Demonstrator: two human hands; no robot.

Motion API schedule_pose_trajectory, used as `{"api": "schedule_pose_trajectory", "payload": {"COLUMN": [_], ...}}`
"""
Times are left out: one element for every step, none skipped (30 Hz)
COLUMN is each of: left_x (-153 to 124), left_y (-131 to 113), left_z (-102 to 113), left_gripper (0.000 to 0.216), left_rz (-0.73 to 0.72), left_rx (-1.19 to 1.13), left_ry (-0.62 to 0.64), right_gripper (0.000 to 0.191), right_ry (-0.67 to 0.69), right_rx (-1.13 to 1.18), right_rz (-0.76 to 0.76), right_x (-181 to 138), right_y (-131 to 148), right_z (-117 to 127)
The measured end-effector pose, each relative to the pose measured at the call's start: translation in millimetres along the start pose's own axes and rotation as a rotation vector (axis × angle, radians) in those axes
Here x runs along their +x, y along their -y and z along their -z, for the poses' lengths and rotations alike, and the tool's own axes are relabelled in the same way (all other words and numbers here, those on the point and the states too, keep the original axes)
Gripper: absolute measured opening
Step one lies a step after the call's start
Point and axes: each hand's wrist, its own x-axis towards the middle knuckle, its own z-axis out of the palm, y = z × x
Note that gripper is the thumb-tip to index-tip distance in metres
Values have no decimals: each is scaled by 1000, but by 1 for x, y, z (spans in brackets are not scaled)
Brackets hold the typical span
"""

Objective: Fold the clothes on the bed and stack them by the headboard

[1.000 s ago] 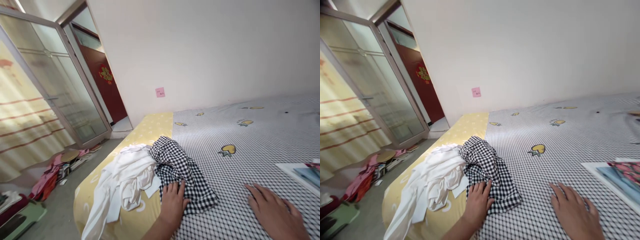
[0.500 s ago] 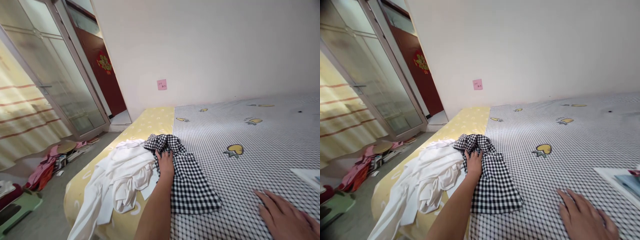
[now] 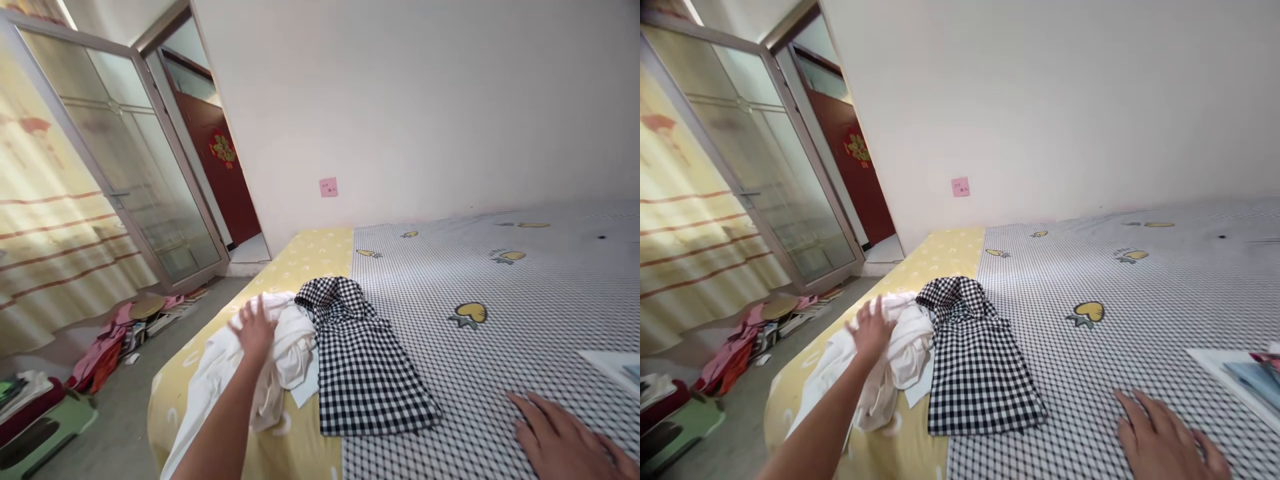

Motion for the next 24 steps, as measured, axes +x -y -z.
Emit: {"api": "schedule_pose_trajectory", "payload": {"left_x": [-5, -11, -18, -25, -33, -39, -46, -53, -60, -69, -79, -93, -109, -127, -148, -171, -194, -216, -236, -254, -269, -281, -292, -302], "left_y": [19, 34, 46, 54, 59, 60, 59, 55, 51, 45, 39, 32, 25, 18, 11, 4, -4, -11, -18, -24, -28, -31, -33, -35], "left_z": [3, 5, 7, 10, 13, 18, 24, 30, 35, 40, 43, 42, 39, 33, 23, 12, 0, -13, -24, -33, -39, -41, -41, -38], "left_gripper": [66, 64, 59, 53, 47, 42, 38, 35, 33, 30, 28, 27, 27, 28, 34, 38, 41, 40, 36, 33, 30, 29, 32, 40], "left_rz": [126, 166, 168, 147, 106, 65, 28, -3, -36, -79, -131, -192, -254, -308, -351, -362, -375, -350, -306, -264, -209, -159, -124, -127], "left_rx": [63, 76, 87, 90, 91, 96, 103, 112, 114, 100, 65, 10, -65, -151, -235, -321, -408, -526, -656, -797, -918, -1021, -1097, -1135], "left_ry": [82, 117, 139, 142, 125, 99, 66, 37, 4, -37, -93, -158, -233, -305, -345, -376, -357, -339, -319, -305, -313, -316, -308, -255], "right_gripper": [52, 51, 51, 51, 51, 52, 52, 52, 51, 52, 52, 53, 53, 54, 55, 55, 56, 58, 59, 60, 60, 60, 59, 58], "right_ry": [12, 18, 21, 20, 18, 16, 18, 24, 35, 39, 45, 47, 49, 49, 50, 52, 55, 57, 62, 70, 75, 76, 85, 101], "right_rx": [-3, -6, -10, -14, -19, -26, -32, -38, -41, -42, -40, -33, -22, -6, 14, 38, 66, 97, 133, 176, 230, 294, 374, 482], "right_rz": [8, 11, 12, 8, 4, 0, 1, 6, 11, 7, -1, -11, -21, -30, -36, -44, -54, -65, -77, -97, -127, -178, -246, -327], "right_x": [1, 1, 2, 2, 2, 2, 2, 2, 2, 1, 1, 0, 0, -1, -1, -1, 0, 1, 1, 2, 1, 0, -4, -11], "right_y": [3, 6, 9, 11, 13, 14, 15, 16, 16, 17, 17, 17, 18, 18, 18, 19, 19, 20, 21, 22, 24, 26, 29, 33], "right_z": [4, 7, 9, 11, 13, 14, 15, 16, 16, 16, 16, 16, 15, 15, 16, 17, 19, 21, 24, 28, 32, 36, 42, 48]}}
